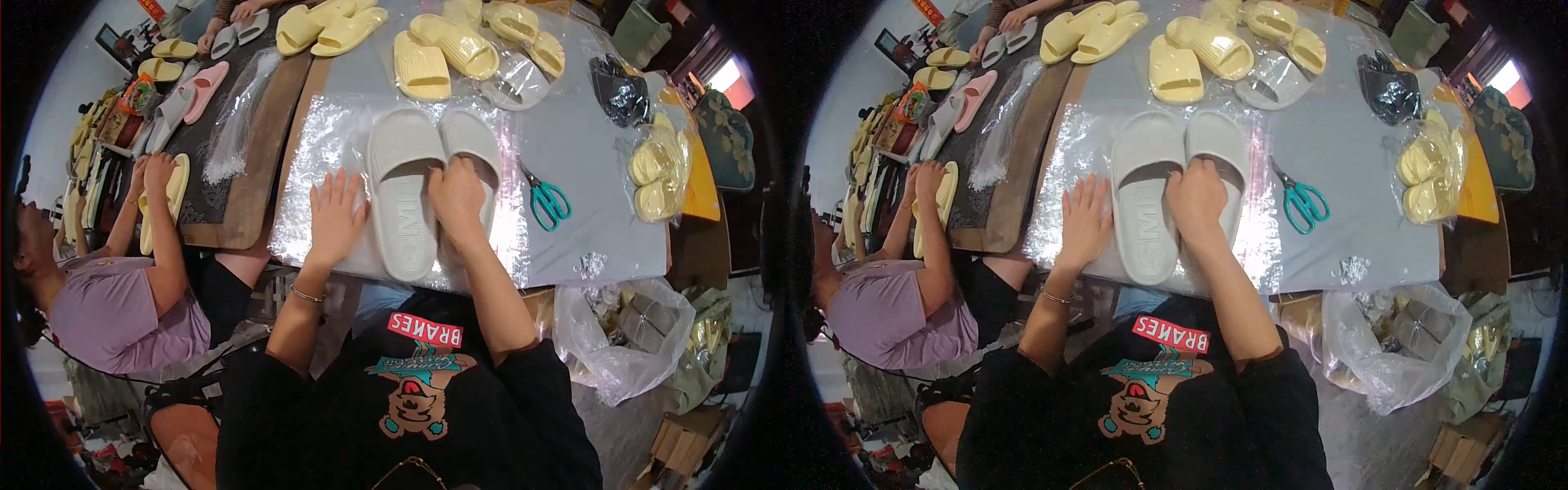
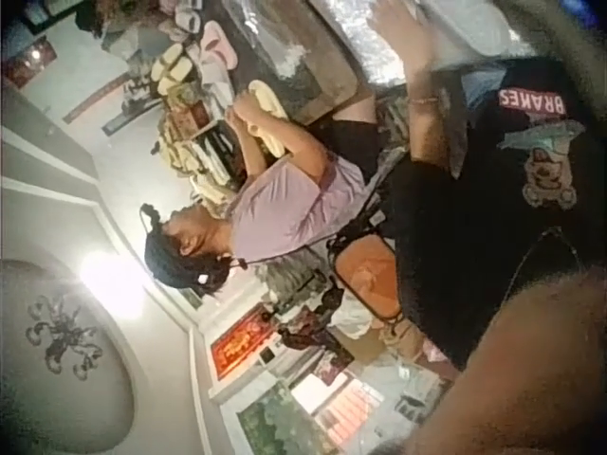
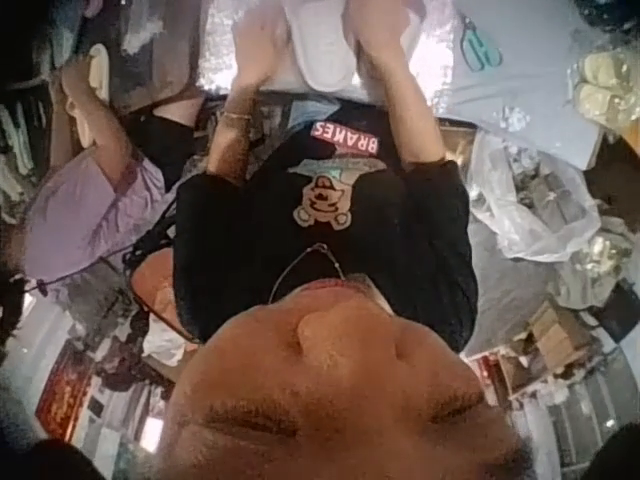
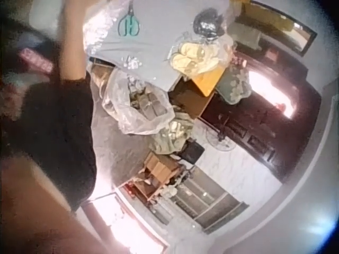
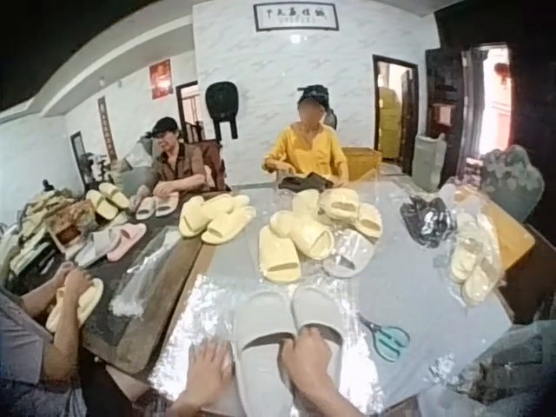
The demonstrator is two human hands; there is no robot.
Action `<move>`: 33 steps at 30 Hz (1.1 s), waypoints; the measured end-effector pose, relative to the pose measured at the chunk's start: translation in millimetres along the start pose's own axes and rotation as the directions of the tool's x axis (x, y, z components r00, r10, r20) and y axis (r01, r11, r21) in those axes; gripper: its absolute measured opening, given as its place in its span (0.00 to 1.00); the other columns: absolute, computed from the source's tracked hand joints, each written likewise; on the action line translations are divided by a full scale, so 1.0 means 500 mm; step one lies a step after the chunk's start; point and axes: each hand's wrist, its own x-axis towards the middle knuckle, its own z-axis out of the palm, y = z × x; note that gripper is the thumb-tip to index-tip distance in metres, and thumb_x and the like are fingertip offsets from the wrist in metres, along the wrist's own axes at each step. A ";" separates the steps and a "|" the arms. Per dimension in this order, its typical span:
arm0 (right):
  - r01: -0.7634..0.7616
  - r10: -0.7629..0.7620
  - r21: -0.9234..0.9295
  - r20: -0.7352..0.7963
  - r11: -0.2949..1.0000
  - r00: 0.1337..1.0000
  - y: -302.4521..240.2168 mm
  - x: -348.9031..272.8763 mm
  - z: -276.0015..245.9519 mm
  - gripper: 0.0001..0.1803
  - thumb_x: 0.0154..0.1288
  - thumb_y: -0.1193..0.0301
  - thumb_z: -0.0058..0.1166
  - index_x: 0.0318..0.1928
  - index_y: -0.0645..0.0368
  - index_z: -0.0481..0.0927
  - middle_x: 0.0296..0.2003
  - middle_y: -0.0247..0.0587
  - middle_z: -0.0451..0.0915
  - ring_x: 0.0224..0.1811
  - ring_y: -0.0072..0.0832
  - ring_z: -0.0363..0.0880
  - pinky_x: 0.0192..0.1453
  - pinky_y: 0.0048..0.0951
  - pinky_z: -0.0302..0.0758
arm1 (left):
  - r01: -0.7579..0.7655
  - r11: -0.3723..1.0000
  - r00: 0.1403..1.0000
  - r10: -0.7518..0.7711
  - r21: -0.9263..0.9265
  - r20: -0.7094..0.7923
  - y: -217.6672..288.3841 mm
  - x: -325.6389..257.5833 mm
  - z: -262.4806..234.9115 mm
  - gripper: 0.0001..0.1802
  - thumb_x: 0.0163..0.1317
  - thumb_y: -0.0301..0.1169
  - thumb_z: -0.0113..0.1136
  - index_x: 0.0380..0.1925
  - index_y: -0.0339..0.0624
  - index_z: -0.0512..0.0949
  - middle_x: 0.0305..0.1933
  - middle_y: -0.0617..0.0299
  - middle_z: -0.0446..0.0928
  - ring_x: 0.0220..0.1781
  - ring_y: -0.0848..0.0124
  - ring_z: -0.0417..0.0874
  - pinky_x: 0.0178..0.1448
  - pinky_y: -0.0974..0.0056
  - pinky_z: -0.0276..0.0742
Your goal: Packing pairs of slippers into plastic bags at a workstation.
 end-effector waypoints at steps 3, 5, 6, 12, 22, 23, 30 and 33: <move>0.139 -0.143 0.082 0.045 0.987 0.989 0.033 -0.029 -0.015 0.20 0.54 0.67 0.60 0.43 0.70 0.77 0.45 0.59 0.74 0.49 0.51 0.73 0.55 0.45 0.70 | 0.006 0.990 1.000 -0.007 -0.144 -0.007 -0.035 0.003 0.021 0.30 0.66 0.38 0.46 0.67 0.42 0.59 0.71 0.48 0.56 0.74 0.50 0.52 0.75 0.44 0.38; 0.290 -0.308 0.194 0.070 0.937 0.949 0.068 -0.047 -0.058 0.28 0.52 0.70 0.64 0.55 0.63 0.74 0.55 0.55 0.67 0.58 0.50 0.65 0.64 0.42 0.64 | -0.004 0.948 0.985 -0.051 -0.318 -0.166 -0.040 -0.004 0.026 0.26 0.63 0.30 0.48 0.62 0.36 0.64 0.64 0.46 0.65 0.69 0.49 0.60 0.73 0.47 0.48; 0.304 -0.301 0.191 -0.045 0.933 0.953 0.088 -0.056 -0.080 0.23 0.51 0.72 0.63 0.50 0.62 0.78 0.52 0.52 0.71 0.56 0.48 0.67 0.61 0.41 0.66 | -0.005 0.945 0.986 -0.050 -0.328 -0.159 -0.020 -0.004 0.004 0.26 0.63 0.30 0.48 0.62 0.36 0.64 0.64 0.46 0.65 0.69 0.49 0.60 0.73 0.47 0.48; 0.357 -0.358 -0.031 -0.042 0.933 0.933 0.167 -0.141 -0.120 0.13 0.52 0.75 0.61 0.41 0.58 0.83 0.46 0.46 0.75 0.54 0.45 0.67 0.57 0.41 0.67 | -0.064 0.791 0.996 0.087 -0.609 0.008 0.181 -0.007 -0.122 0.22 0.58 0.28 0.55 0.55 0.39 0.72 0.53 0.44 0.69 0.57 0.47 0.67 0.63 0.48 0.62; 0.367 -0.358 0.075 -0.110 0.927 0.927 0.165 -0.175 -0.078 0.10 0.49 0.74 0.64 0.35 0.54 0.86 0.44 0.39 0.78 0.52 0.42 0.68 0.55 0.39 0.67 | -0.273 0.927 0.961 0.250 -0.257 -0.120 0.225 0.028 -0.021 0.27 0.63 0.40 0.51 0.63 0.50 0.65 0.61 0.35 0.64 0.67 0.42 0.59 0.72 0.47 0.49; 0.368 -0.359 0.076 -0.108 0.927 0.927 0.166 -0.178 -0.079 0.10 0.49 0.74 0.64 0.35 0.54 0.86 0.44 0.39 0.78 0.52 0.42 0.68 0.55 0.39 0.67 | -0.270 0.927 0.962 0.248 -0.260 -0.115 0.227 0.027 -0.022 0.27 0.63 0.39 0.51 0.63 0.49 0.66 0.61 0.35 0.64 0.67 0.43 0.60 0.72 0.47 0.49; 0.323 -0.310 0.139 -0.103 0.936 0.945 0.160 -0.171 -0.078 0.08 0.47 0.75 0.64 0.32 0.55 0.86 0.38 0.36 0.78 0.49 0.40 0.67 0.55 0.39 0.65 | -0.256 0.930 0.965 0.230 -0.264 -0.125 0.226 0.024 -0.022 0.27 0.62 0.39 0.52 0.62 0.49 0.67 0.61 0.36 0.64 0.67 0.43 0.60 0.73 0.48 0.48; 0.314 -0.304 0.133 -0.092 0.940 0.948 0.162 -0.163 -0.070 0.06 0.47 0.75 0.64 0.30 0.56 0.85 0.37 0.36 0.78 0.49 0.42 0.67 0.56 0.40 0.64 | -0.251 0.930 0.966 0.225 -0.267 -0.125 0.226 0.024 -0.021 0.27 0.62 0.39 0.52 0.62 0.48 0.67 0.60 0.36 0.65 0.67 0.43 0.60 0.73 0.48 0.48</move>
